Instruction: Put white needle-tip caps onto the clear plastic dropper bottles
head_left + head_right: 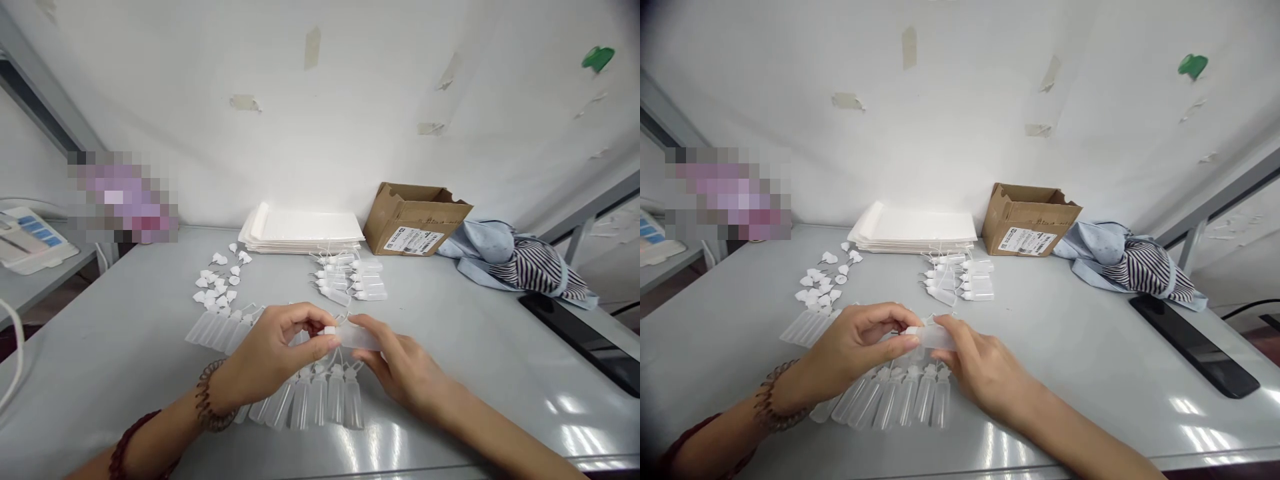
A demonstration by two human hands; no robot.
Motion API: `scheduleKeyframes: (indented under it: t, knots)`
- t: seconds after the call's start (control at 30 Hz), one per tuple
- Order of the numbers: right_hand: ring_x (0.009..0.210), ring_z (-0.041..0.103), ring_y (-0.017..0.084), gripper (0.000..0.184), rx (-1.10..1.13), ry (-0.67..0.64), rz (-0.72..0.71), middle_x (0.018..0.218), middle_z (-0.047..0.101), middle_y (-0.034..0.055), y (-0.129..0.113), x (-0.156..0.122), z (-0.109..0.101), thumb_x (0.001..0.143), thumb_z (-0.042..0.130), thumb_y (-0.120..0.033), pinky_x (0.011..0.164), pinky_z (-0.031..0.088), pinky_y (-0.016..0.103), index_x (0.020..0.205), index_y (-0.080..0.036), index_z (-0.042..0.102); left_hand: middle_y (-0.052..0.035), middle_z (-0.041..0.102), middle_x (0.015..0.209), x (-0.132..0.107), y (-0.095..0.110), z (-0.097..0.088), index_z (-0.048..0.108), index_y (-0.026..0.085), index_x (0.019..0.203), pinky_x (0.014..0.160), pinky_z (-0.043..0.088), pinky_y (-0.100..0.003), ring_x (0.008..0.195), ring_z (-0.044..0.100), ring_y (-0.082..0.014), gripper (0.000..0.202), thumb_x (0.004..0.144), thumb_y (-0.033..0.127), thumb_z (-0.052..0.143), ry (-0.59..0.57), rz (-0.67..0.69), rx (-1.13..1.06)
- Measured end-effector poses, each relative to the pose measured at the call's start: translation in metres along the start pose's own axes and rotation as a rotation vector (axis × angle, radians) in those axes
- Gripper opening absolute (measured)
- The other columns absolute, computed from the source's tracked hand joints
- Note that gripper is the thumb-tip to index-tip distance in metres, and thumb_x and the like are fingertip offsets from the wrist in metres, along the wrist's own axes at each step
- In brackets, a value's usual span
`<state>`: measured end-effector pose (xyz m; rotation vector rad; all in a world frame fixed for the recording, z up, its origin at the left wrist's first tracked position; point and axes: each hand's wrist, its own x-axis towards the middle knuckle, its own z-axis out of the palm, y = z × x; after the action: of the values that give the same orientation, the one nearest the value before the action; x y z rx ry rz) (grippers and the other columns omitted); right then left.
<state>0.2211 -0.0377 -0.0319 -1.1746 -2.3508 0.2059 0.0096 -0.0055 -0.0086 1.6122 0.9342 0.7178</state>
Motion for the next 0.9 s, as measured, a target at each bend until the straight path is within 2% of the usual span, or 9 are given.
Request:
scheduleKeyframes:
  t: [0.07,0.13,0.3,0.4,0.57,0.63,0.7,0.8,0.9]
  knots:
    - [0.061,0.063,0.017,0.03,-0.189,0.046,-0.173,0.079,0.065,0.0078,0.003,0.002,0.001,0.1,0.029,-0.028,0.047,0.045,0.024,0.12,-0.011,0.04,-0.001,0.065,0.078,0.002,-0.001,-0.001,0.068,0.017,0.084,0.069,0.048,-0.025,0.075,0.058,-0.0145,0.016,0.08,0.033,0.065,-0.018,-0.086,-0.151]
    - [0.059,0.061,0.016,0.026,-0.295,0.067,-0.28,0.074,0.062,0.0064,0.005,0.004,0.0,0.099,0.03,-0.023,0.045,0.043,0.024,0.118,-0.009,0.041,-0.0006,0.067,0.076,0.003,-0.002,-0.001,0.068,0.017,0.082,0.071,0.048,-0.025,0.075,0.06,-0.0138,0.016,0.079,0.032,0.066,-0.042,-0.146,-0.267]
    - [0.051,0.054,0.015,0.023,-0.259,0.114,-0.298,0.065,0.057,0.0034,-0.001,0.003,-0.005,0.099,0.032,-0.026,0.042,0.036,0.024,0.099,-0.012,0.049,-0.0004,0.067,0.073,0.0,0.0,0.001,0.068,0.016,0.081,0.068,0.049,-0.025,0.072,0.06,-0.0138,0.014,0.078,0.03,0.068,-0.094,-0.138,-0.252]
    - [0.051,0.05,0.012,0.032,0.131,-0.061,-0.035,0.065,0.057,0.0021,-0.007,0.001,-0.01,0.098,0.031,-0.037,0.046,0.036,0.023,0.089,-0.014,0.052,0.0001,0.064,0.073,-0.006,0.003,0.003,0.067,0.017,0.079,0.068,0.047,-0.026,0.071,0.058,-0.0137,0.01,0.08,0.028,0.065,-0.04,0.02,-0.058]
    - [0.034,0.021,0.004,0.044,1.203,-0.501,0.598,0.039,0.027,-0.0109,-0.005,0.009,-0.012,0.089,0.043,-0.054,0.033,0.018,0.017,0.064,-0.017,0.047,-0.0028,0.063,0.076,-0.012,0.001,0.005,0.064,0.016,0.086,0.068,0.045,-0.027,0.072,0.056,-0.0151,0.006,0.084,0.022,0.061,-0.034,0.328,0.225]
    - [0.029,0.012,0.003,0.047,1.505,-0.668,0.748,0.034,0.019,-0.0135,-0.001,0.013,-0.009,0.085,0.048,-0.057,0.028,0.009,0.016,0.06,-0.018,0.047,-0.005,0.064,0.078,-0.013,-0.001,0.006,0.063,0.015,0.092,0.068,0.045,-0.028,0.075,0.055,-0.0162,0.008,0.086,0.018,0.058,-0.041,0.453,0.287]
    - [0.028,0.009,0.003,0.048,1.632,-0.754,0.804,0.033,0.016,-0.0143,0.001,0.014,-0.007,0.085,0.047,-0.058,0.026,0.006,0.016,0.059,-0.018,0.047,-0.0063,0.065,0.08,-0.013,-0.001,0.006,0.062,0.014,0.096,0.069,0.045,-0.029,0.077,0.054,-0.0169,0.011,0.086,0.016,0.056,-0.035,0.51,0.307]
    - [0.03,0.013,0.004,0.05,1.504,-0.676,0.707,0.038,0.018,-0.0132,-0.003,0.012,-0.007,0.089,0.038,-0.058,0.028,0.012,0.016,0.064,-0.017,0.051,-0.0034,0.064,0.077,-0.012,0.002,0.005,0.065,0.016,0.089,0.069,0.044,-0.027,0.074,0.055,-0.0156,0.008,0.085,0.02,0.059,-0.031,0.37,0.245]
    - [0.041,0.036,0.007,0.037,0.856,-0.323,0.372,0.051,0.04,-0.0067,-0.008,0.009,-0.009,0.094,0.037,-0.046,0.04,0.032,0.019,0.085,-0.015,0.056,-0.0005,0.064,0.074,-0.009,0.007,0.005,0.066,0.018,0.08,0.068,0.045,-0.025,0.072,0.057,-0.0143,0.011,0.083,0.027,0.06,-0.041,0.08,0.068]
